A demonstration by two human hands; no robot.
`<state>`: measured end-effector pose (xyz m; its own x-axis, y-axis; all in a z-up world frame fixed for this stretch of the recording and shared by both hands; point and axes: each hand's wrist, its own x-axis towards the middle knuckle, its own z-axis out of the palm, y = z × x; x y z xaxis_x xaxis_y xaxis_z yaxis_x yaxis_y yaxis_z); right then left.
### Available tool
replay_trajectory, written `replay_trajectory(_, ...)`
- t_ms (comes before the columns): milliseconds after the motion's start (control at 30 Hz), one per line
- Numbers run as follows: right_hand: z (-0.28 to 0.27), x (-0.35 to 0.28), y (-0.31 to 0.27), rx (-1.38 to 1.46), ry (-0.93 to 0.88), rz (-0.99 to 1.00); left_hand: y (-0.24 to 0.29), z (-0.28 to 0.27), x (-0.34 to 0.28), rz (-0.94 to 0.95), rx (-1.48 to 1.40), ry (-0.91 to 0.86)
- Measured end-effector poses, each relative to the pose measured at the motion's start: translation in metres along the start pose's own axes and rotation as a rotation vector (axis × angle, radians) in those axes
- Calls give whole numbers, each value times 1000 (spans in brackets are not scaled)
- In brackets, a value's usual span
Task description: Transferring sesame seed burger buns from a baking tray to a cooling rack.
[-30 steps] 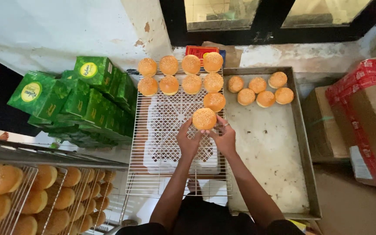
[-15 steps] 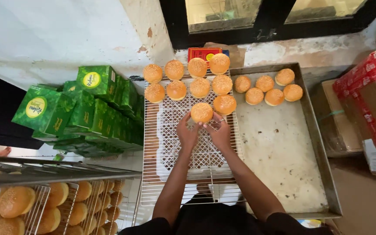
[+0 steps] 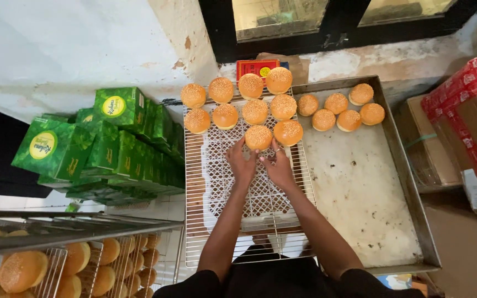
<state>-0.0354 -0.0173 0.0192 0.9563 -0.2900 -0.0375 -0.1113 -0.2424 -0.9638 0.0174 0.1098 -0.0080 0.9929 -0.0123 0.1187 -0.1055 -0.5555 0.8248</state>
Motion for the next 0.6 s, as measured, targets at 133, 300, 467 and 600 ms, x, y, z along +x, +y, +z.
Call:
replay_trajectory(133, -2, 1, -2, -20, -4, 34, -1, 2, 3, 64, 33, 32)
replay_trajectory(300, -2, 0, 9, -26, -26, -24, -3, 2, 2, 59, 28, 46)
replay_trajectory(467, -8, -4, 7, 43, -27, -20, 5, -2, -1, 61, 19, 58)
replay_trajectory(600, -22, -15, -4, 29, -44, 69, 16, -2, -12, 63, -58, 136)
